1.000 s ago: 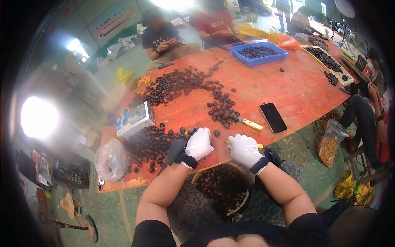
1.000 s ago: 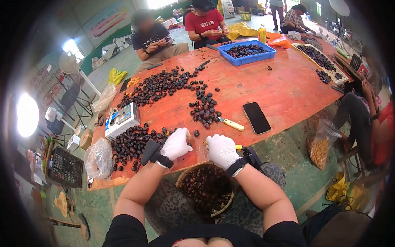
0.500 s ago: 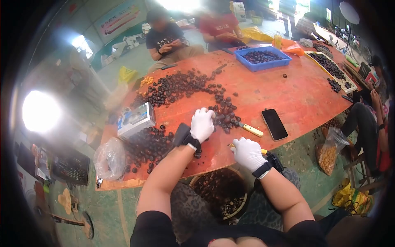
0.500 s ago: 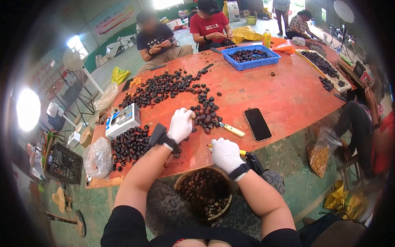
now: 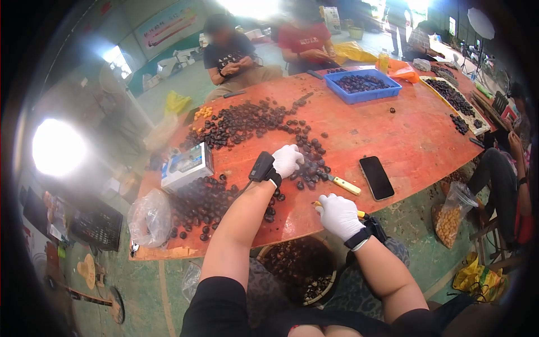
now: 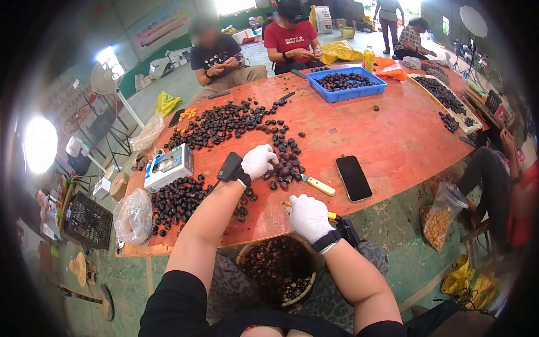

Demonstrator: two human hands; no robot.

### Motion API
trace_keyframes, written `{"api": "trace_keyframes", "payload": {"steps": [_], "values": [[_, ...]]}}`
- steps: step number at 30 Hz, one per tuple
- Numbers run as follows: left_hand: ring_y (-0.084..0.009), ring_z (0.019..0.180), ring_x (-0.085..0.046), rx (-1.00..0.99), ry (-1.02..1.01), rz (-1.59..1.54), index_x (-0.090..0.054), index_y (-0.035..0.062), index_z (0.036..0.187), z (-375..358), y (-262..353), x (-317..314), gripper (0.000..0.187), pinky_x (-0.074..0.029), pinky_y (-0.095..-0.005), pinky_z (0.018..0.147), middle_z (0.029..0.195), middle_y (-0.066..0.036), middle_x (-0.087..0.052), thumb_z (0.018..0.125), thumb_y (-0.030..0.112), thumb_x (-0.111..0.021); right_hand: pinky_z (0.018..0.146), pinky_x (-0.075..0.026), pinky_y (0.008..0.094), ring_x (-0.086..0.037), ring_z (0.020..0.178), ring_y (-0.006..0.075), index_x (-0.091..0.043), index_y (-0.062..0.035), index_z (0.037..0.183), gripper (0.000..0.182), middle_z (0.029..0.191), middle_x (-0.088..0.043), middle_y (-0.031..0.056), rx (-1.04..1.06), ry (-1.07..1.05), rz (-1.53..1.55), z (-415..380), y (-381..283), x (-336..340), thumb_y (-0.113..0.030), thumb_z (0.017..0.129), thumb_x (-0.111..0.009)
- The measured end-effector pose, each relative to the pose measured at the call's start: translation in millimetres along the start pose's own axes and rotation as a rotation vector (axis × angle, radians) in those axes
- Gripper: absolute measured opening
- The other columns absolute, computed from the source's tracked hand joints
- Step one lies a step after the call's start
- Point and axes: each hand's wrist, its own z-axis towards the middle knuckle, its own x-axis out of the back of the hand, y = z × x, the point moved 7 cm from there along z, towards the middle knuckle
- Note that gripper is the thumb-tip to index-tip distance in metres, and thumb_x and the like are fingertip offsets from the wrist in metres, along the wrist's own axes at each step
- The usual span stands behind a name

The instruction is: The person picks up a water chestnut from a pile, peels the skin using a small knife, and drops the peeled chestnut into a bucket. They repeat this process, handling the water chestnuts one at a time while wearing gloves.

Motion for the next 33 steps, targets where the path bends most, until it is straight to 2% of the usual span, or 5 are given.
{"api": "trace_keyframes", "payload": {"steps": [4,12,15,18,33], "values": [[-0.0193,0.085,-0.062,0.135,0.098,-0.379,-0.063,0.0016,0.094,-13.8,-15.5,2.7,0.016,-0.049,-0.0317,0.077,0.091,-0.007,-0.064,0.081,-0.007,-0.065,0.065,-0.054,0.0441,-0.068,0.080,0.0315,-0.061,-0.0090,0.093,0.016,0.084,-0.064,0.0144,-0.013,-0.010,-0.011,0.5,1.2,0.2,-0.024,0.088,-0.058],[-0.0092,0.075,-0.058,0.294,-0.241,-0.995,-0.062,0.0040,0.101,-95.5,39.3,-4.7,0.014,-0.052,-0.0257,0.070,0.086,-0.001,-0.061,0.091,-0.003,-0.056,0.065,-0.053,0.0455,-0.066,0.079,0.0331,-0.060,-0.0092,0.095,0.021,0.084,-0.064,0.0145,-0.006,0.020,0.012,-0.6,4.6,-3.8,-0.029,0.089,-0.060],[-0.0176,0.085,-0.066,0.145,-0.188,-0.457,-0.067,0.0009,0.105,-114.3,55.2,-1.2,0.023,-0.053,-0.0305,0.079,0.097,-0.010,-0.069,0.082,-0.001,-0.069,0.063,-0.052,0.0452,-0.065,0.077,0.0322,-0.060,-0.0099,0.094,0.020,0.082,-0.062,0.0133,0.028,0.065,0.012,-3.8,-2.3,1.1,-0.030,0.089,-0.061],[-0.0289,0.089,-0.067,0.227,-0.212,-0.563,-0.067,0.0010,0.104,-117.6,50.9,-14.0,0.030,-0.053,-0.0353,0.082,0.094,-0.017,-0.069,0.075,0.003,-0.073,0.060,-0.051,0.0433,-0.065,0.077,0.0291,-0.058,-0.0115,0.092,0.016,0.082,-0.059,0.0109,0.103,0.138,-0.002,-7.5,-9.4,4.2,-0.028,0.089,-0.059],[-0.0245,0.093,-0.069,0.220,-0.142,-0.483,-0.067,-0.0016,0.107,-117.8,56.9,-5.9,0.027,-0.054,-0.0327,0.083,0.099,-0.017,-0.071,0.082,0.006,-0.071,0.060,-0.052,0.0416,-0.063,0.078,0.0281,-0.058,-0.0125,0.093,0.015,0.083,-0.057,0.0096,0.162,0.184,-0.042,-6.2,-22.3,-4.7,-0.025,0.087,-0.061]]}}
